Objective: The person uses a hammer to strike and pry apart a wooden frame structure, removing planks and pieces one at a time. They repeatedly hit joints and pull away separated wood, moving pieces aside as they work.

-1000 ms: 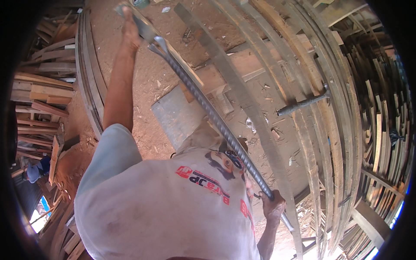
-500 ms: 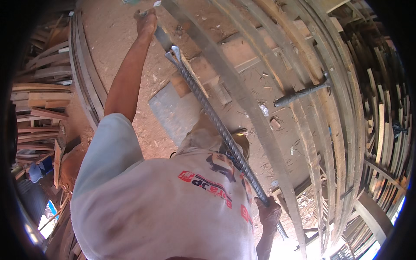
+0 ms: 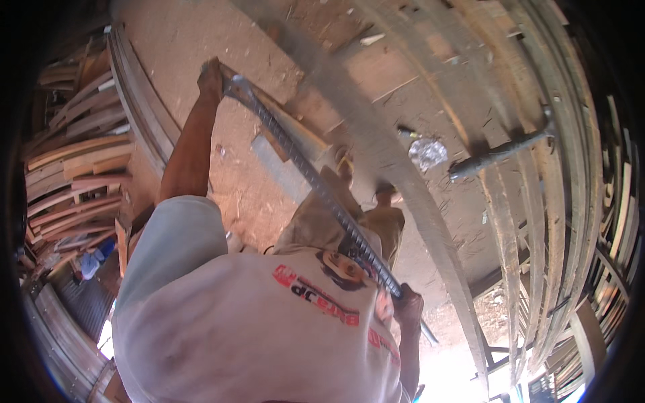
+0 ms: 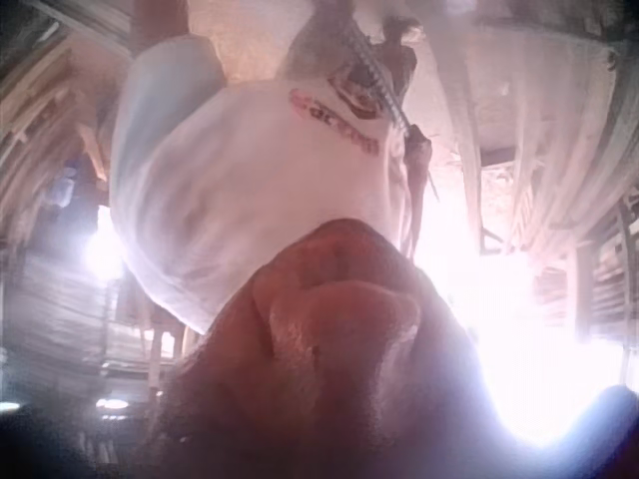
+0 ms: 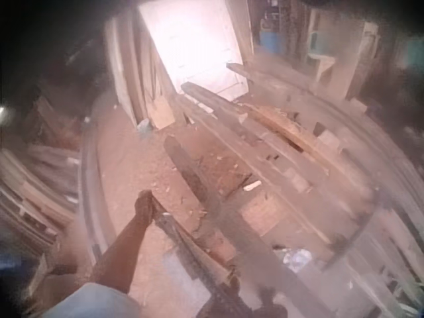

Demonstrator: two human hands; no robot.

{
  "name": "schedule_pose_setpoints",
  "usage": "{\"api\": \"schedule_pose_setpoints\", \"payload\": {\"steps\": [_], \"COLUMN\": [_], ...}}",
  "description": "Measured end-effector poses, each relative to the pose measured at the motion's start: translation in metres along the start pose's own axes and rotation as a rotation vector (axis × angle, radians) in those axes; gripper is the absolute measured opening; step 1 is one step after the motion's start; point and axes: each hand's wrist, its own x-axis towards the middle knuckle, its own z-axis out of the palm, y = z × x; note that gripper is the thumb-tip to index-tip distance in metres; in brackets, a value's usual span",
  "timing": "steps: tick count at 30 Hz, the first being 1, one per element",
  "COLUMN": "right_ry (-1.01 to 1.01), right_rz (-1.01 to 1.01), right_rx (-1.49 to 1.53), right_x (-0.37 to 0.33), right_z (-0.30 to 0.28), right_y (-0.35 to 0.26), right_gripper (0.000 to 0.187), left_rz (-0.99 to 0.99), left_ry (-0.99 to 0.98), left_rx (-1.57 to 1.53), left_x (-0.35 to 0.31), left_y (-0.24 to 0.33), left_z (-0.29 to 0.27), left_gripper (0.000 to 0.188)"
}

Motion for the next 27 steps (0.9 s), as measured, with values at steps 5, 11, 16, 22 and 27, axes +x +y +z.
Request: {"api": "schedule_pose_setpoints", "payload": {"steps": [5,11,16,22,27], "right_ry": [-0.14,-0.24,-0.243,-0.156,0.059], "right_rz": [0.077,0.065,0.02,-0.005,-0.088], "right_rx": [0.087,0.328,0.274,0.417,0.221], "right_x": [0.033,0.078,0.094,0.081,0.056], "right_z": [0.035,0.082,0.091,0.117,0.154], "right_y": [0.025,0.07,0.068,0.093,0.117], "right_gripper": [0.023,0.021,0.025,0.027,0.03], "left_rz": [-0.179,-0.185,-0.198,-0.107,0.05], "left_ry": [0.013,0.021,0.138,0.201,0.062], "left_rx": [0.076,-0.063,-0.151,-0.349,-0.365], "left_x": [-0.023,-0.025,-0.036,-0.055,-0.119], "left_y": [0.017,0.006,0.027,0.05,0.123], "left_z": [0.01,0.012,0.014,0.027,0.051], "left_gripper": [0.071,0.071,0.067,0.071,0.07]}}
